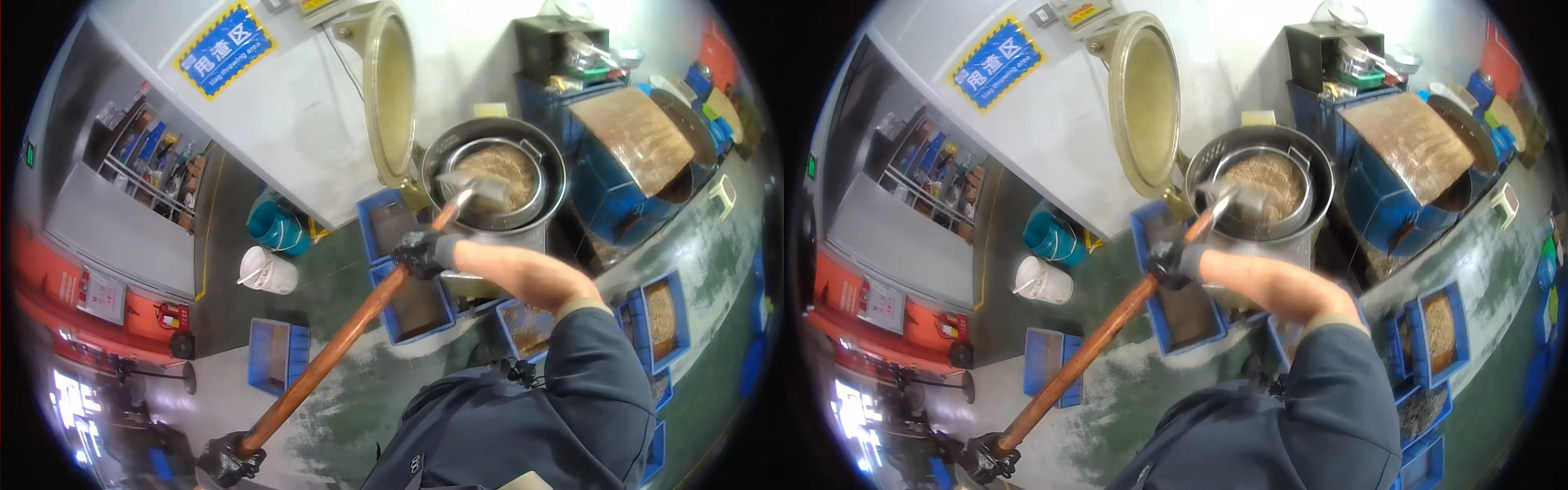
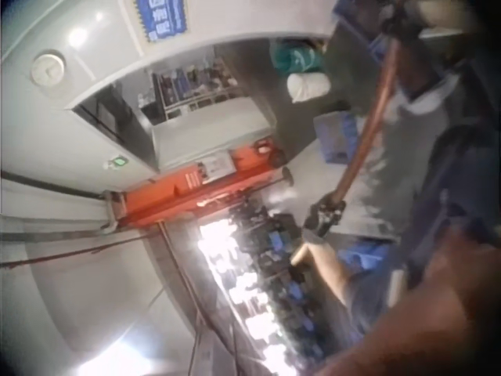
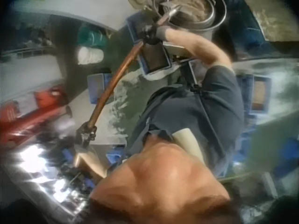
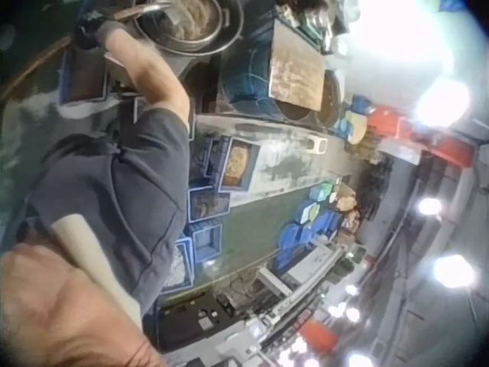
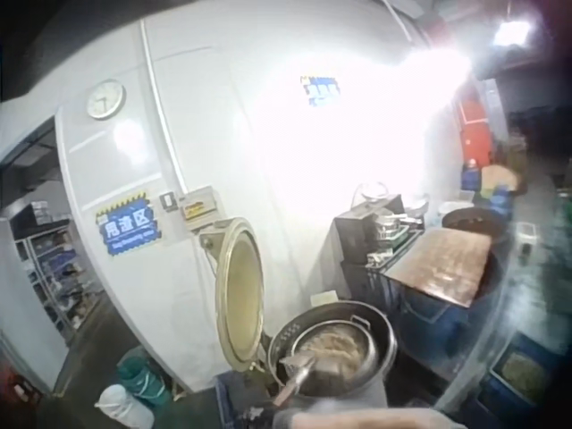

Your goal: Transferring dry materials from storage bins into a processing machine using a long-handled scoop and moving the bins.

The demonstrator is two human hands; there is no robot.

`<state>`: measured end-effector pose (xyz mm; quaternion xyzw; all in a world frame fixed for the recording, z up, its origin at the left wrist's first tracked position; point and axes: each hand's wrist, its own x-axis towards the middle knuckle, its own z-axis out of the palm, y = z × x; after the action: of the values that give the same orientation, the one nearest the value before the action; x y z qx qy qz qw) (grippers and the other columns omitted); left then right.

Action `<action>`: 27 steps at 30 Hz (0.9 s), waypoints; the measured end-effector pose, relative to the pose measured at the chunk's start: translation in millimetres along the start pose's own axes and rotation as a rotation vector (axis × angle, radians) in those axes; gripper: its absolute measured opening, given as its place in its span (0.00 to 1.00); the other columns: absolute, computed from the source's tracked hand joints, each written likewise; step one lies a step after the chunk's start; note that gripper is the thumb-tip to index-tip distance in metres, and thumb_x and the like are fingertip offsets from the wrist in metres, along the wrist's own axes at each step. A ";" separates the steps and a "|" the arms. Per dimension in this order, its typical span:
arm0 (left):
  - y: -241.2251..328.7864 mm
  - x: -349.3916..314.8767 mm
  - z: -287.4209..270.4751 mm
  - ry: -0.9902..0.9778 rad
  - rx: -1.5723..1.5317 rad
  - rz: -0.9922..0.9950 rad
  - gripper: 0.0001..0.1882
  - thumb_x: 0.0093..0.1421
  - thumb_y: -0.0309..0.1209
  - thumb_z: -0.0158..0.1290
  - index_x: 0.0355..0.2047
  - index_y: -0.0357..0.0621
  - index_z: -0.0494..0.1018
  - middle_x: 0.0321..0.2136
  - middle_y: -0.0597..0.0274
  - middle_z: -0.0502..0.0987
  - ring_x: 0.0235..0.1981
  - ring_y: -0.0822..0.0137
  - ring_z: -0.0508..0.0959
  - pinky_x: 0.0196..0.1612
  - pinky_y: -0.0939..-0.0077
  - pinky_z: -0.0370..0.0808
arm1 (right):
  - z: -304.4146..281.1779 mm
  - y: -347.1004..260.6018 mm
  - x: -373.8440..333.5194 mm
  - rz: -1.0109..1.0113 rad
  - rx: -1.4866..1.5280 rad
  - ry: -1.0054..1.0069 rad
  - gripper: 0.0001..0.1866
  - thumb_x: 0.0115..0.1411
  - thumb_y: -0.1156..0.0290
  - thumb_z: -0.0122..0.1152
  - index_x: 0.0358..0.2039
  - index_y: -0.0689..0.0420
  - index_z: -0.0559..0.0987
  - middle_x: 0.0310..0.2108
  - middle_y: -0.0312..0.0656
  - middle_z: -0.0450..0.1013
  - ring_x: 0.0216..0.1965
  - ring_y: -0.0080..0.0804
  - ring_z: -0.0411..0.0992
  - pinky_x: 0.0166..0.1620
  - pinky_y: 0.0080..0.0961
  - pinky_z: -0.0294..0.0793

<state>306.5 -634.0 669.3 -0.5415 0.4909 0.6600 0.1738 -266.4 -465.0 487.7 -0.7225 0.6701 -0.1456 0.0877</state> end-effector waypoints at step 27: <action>45.6 104.1 80.3 0.230 1.257 0.770 0.17 0.47 0.38 0.64 0.37 0.46 0.79 0.27 0.53 0.80 0.30 0.51 0.80 0.36 0.63 0.77 | 41.6 -129.4 -189.7 0.633 -0.325 0.464 0.13 0.41 0.73 0.64 0.32 0.51 0.80 0.26 0.41 0.74 0.35 0.44 0.74 0.50 0.46 0.70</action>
<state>191.3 -619.1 592.6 -0.1952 0.9458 0.2083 0.1547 -142.0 -268.0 472.6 -0.4335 0.8752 -0.1628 -0.1400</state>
